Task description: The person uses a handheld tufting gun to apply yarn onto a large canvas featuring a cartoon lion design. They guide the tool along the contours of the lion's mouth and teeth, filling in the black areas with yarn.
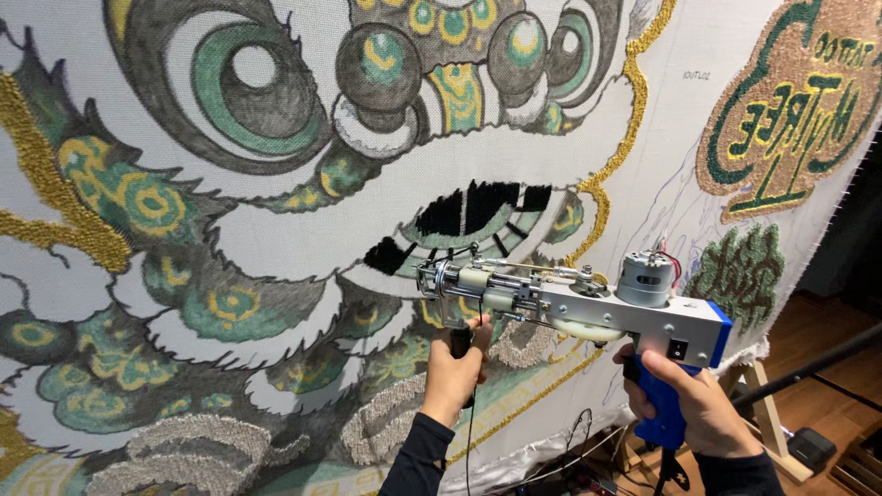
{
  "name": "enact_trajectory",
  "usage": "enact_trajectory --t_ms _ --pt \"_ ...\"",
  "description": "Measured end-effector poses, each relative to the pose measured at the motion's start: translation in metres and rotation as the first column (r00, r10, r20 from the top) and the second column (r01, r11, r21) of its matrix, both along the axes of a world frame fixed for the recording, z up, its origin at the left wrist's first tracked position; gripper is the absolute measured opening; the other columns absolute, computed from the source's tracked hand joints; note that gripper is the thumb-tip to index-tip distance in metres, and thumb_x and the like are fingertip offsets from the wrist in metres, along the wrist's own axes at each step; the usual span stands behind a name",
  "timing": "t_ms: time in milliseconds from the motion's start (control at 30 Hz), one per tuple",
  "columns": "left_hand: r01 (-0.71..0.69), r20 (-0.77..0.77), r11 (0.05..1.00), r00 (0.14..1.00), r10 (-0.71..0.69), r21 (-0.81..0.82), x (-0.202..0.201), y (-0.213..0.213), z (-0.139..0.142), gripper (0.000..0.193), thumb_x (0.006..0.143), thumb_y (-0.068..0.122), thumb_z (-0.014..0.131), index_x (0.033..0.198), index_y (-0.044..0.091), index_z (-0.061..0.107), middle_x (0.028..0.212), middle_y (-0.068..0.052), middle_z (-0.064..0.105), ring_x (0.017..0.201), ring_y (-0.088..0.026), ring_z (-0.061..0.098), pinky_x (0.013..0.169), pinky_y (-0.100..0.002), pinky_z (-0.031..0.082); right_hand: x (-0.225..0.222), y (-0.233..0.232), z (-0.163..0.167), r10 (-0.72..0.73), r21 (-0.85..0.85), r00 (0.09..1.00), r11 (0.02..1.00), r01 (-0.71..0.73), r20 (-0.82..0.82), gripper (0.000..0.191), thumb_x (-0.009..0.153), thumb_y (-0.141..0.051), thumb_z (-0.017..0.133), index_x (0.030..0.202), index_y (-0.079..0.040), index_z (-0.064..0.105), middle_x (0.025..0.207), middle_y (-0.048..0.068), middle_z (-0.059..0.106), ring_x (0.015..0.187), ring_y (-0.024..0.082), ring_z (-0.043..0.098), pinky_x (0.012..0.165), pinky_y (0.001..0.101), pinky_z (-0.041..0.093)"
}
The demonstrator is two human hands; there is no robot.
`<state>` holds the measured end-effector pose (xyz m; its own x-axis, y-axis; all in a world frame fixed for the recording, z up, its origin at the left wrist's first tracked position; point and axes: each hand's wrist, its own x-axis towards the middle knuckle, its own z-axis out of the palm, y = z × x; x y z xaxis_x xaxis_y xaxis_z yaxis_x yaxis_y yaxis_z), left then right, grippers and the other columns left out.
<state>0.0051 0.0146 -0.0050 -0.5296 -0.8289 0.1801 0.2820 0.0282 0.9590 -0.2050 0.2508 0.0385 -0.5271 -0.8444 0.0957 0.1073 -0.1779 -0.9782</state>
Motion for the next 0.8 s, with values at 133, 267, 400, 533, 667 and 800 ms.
enact_trajectory --t_ms 133,267,400,533,667,800 --pt "-0.211 0.029 0.964 0.976 0.218 -0.161 -0.007 0.005 -0.002 0.035 0.095 0.033 0.078 0.093 -0.002 0.080 0.073 -0.002 0.075 0.069 -0.008 0.062 0.065 -0.028 0.052 0.015 0.007 0.007 -0.019 0.049 1.000 0.999 0.018 0.012 0.045 0.088 -0.037 0.064 0.112 0.001 0.068 0.062 0.010 0.053 0.049 0.016 0.050 0.038 0.0344 0.046" --pt "-0.187 0.014 0.965 0.981 0.193 -0.182 -0.002 0.007 -0.006 0.027 0.091 0.030 0.072 0.098 0.007 0.082 0.084 -0.003 0.081 0.073 -0.008 0.070 0.069 -0.028 0.054 0.023 0.013 0.016 -0.042 0.040 0.998 0.998 0.044 -0.055 0.043 0.090 -0.036 0.064 0.110 0.001 0.067 0.064 0.010 0.056 0.050 0.017 0.051 0.041 0.0317 0.044" --pt "-0.178 0.018 0.962 0.982 0.186 -0.206 0.002 0.003 0.002 0.023 0.091 0.025 0.072 0.096 0.005 0.082 0.083 -0.008 0.081 0.072 -0.012 0.068 0.067 -0.029 0.053 0.033 0.012 0.025 -0.064 0.047 0.997 0.997 0.066 -0.046 0.041 0.090 -0.037 0.063 0.109 -0.001 0.066 0.064 0.009 0.055 0.049 0.017 0.050 0.041 0.0334 0.043" --pt "-0.171 0.073 0.954 0.978 0.195 -0.248 0.012 0.000 0.011 0.021 0.089 0.021 0.071 0.095 0.005 0.082 0.083 -0.009 0.081 0.071 -0.013 0.072 0.067 -0.029 0.054 0.046 0.012 0.029 -0.090 0.037 0.994 0.995 0.092 -0.065 0.042 0.089 -0.037 0.062 0.109 0.000 0.068 0.063 0.009 0.055 0.049 0.017 0.050 0.043 0.0336 0.044" --pt "-0.122 0.120 0.962 0.981 0.155 -0.242 0.017 -0.004 0.015 0.022 0.091 0.022 0.070 0.095 0.004 0.082 0.079 -0.012 0.079 0.069 -0.016 0.069 0.064 -0.032 0.052 0.056 0.010 0.033 -0.104 -0.040 0.989 0.994 0.100 -0.103 0.040 0.092 -0.034 0.064 0.107 0.003 0.063 0.062 0.012 0.055 0.049 0.019 0.049 0.043 0.0347 0.043" --pt "-0.117 0.121 0.959 0.981 0.152 -0.257 0.020 -0.015 0.013 0.024 0.090 0.024 0.070 0.092 0.004 0.082 0.074 -0.006 0.075 0.067 -0.012 0.067 0.064 -0.030 0.052 0.069 0.002 0.037 -0.116 -0.037 0.987 0.993 0.112 -0.110 0.038 0.092 -0.032 0.065 0.104 0.003 0.061 0.061 0.012 0.055 0.049 0.018 0.049 0.044 0.0334 0.042"
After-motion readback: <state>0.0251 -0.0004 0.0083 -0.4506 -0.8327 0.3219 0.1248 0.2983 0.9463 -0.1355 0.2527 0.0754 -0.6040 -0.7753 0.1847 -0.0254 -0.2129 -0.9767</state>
